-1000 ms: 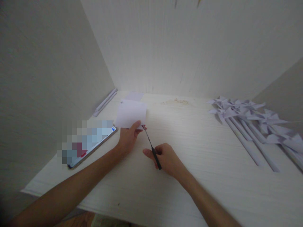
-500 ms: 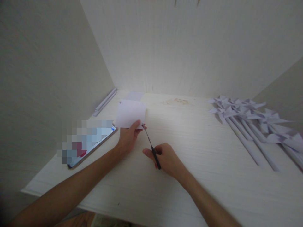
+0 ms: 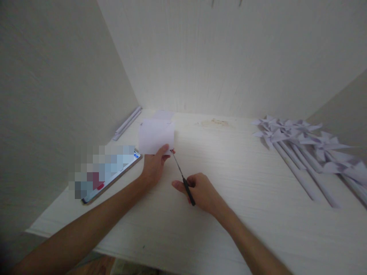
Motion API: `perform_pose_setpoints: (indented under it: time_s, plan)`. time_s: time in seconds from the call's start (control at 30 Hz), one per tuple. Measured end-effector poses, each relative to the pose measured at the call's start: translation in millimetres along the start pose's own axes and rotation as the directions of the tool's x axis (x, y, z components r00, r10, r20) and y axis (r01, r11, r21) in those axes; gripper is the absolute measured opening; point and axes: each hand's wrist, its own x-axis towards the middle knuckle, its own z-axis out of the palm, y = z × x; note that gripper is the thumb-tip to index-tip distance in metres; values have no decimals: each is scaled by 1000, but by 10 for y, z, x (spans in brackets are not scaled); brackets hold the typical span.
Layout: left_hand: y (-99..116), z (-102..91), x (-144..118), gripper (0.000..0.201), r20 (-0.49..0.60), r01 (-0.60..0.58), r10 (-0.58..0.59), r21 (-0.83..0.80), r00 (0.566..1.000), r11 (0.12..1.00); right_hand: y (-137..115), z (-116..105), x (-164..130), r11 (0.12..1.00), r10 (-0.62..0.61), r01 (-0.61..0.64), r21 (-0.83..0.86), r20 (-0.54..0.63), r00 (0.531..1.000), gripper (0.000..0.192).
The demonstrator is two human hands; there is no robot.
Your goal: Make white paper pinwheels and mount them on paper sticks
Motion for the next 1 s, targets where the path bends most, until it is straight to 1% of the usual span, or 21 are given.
perform_pose_setpoints:
  time_s: [0.07,0.1,0.17,0.23,0.27,0.33,0.37,0.43,0.5,0.53,0.6,0.67,0.73,0.8,0.87,0.93,1.0]
  plan:
    - [10,-4,7,26,-24,13,-13,-1,1000,1000,14,14,12,998,-36,37,44,-31,999,47]
    - [11,-2,5,27,-24,22,-22,1,999,1000,22,24,21,995,-52,58,82,-75,996,44]
    - [4,9,-18,28,5,38,-38,24,999,999,38,48,44,976,-64,106,188,-217,974,36]
    - [-7,29,-71,29,62,45,-51,93,997,995,48,70,68,936,-52,171,307,-360,931,29]
    - [-10,40,-107,28,97,42,-56,142,994,989,50,79,78,910,-45,208,359,-414,909,27]
    - [-5,61,-188,26,183,34,-80,240,980,970,48,88,93,868,-32,267,419,-490,871,26]
    - [4,70,-226,26,223,24,-84,258,971,966,46,88,98,860,-26,283,425,-517,855,26]
    - [27,81,-277,26,293,7,-89,272,952,962,43,83,102,868,-10,288,406,-564,826,26]
    - [46,78,-280,24,320,-1,-92,279,943,960,50,71,104,881,-2,282,380,-593,805,26]
    - [48,71,-262,24,309,9,-99,280,946,960,58,64,107,883,-1,286,372,-607,794,27]
    - [32,46,-196,24,252,50,-119,262,960,964,79,46,115,887,-4,296,355,-635,773,27]
    - [-2,12,-113,24,170,97,-136,218,976,971,104,27,126,893,-9,304,333,-660,751,27]
    - [-34,-18,-45,21,197,56,-82,133,977,990,125,9,137,901,-14,301,312,-673,739,26]
    - [-43,-35,-10,19,216,27,-53,120,975,992,141,-4,147,903,-19,306,303,-681,732,25]
    - [-28,-38,-11,17,239,26,-60,143,969,989,148,-13,155,890,-20,329,314,-696,718,24]
    - [-2,-33,-38,15,276,62,-102,151,956,987,147,-22,162,863,-9,380,334,-741,672,23]
    - [19,-27,-75,16,327,127,-176,164,929,978,141,-35,168,828,10,442,346,-797,604,22]
